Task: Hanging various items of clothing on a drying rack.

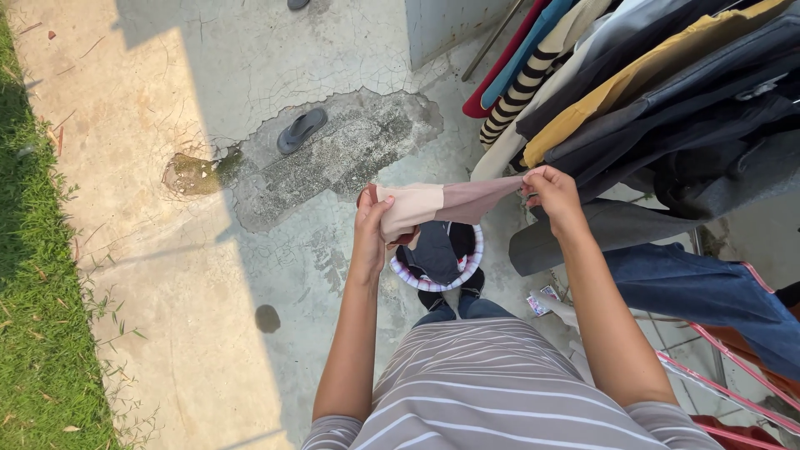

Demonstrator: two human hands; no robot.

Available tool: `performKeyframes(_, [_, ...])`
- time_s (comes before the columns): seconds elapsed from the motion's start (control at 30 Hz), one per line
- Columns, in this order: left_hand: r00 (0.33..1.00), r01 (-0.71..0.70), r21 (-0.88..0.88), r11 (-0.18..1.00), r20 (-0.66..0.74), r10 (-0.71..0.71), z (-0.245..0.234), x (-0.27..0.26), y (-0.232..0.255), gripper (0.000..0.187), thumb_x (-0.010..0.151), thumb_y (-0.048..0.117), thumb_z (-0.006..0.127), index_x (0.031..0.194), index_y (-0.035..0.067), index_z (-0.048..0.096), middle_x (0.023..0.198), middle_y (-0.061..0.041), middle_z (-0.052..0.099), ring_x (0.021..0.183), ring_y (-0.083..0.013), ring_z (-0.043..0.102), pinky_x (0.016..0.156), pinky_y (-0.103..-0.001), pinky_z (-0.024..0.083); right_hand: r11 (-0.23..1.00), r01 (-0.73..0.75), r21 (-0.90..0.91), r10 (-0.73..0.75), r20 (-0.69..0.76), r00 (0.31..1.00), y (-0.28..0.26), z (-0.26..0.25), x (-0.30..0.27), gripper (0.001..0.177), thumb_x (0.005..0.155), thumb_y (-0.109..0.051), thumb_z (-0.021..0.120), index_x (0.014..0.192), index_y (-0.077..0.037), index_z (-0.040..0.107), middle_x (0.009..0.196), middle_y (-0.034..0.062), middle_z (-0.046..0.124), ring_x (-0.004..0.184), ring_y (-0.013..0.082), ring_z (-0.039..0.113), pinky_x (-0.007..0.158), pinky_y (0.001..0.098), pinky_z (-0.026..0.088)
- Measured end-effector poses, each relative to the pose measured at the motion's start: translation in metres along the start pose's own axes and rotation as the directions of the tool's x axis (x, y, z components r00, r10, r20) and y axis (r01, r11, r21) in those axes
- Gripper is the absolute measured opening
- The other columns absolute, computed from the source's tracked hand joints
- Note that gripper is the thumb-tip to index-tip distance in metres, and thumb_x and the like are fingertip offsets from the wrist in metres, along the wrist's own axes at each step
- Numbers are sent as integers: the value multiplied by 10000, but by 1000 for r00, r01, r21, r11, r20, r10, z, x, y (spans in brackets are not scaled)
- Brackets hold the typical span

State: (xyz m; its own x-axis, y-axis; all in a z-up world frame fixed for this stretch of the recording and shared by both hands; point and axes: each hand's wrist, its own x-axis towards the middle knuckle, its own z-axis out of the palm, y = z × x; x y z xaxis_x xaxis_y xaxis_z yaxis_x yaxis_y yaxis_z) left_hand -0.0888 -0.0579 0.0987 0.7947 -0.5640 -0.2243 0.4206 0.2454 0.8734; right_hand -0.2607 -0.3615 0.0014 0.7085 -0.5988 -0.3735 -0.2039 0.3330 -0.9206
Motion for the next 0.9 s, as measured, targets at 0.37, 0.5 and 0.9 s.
performKeyframes(0.37, [957,265,-148,953,159,-242,53,-5,6,481,944,252,530,1390,85,458,1339,-118,597,1279,-245,592,1088,-406,457,886,-180,428,225,-56,973,8,8,-49,204,1021,-287,620,1142,-122,620,972,-6,658,953,127,619,861,350,531])
performKeyframes(0.5, [921,347,-177,921,252,-299,49,2,-28,497,1001,238,534,1446,44,427,1392,-138,548,1330,-267,538,1132,-431,417,949,-77,307,83,-7,997,25,2,-61,508,934,-174,705,1407,-115,530,1017,12,679,998,129,634,923,311,486])
performKeyframes(0.9, [667,745,-238,623,282,-690,93,-23,-79,363,905,133,598,1262,80,557,1338,-144,630,1269,-312,600,1104,-486,449,894,197,402,-111,-228,967,-16,-48,-162,622,958,8,656,1521,-143,439,962,-5,642,905,60,597,808,225,482])
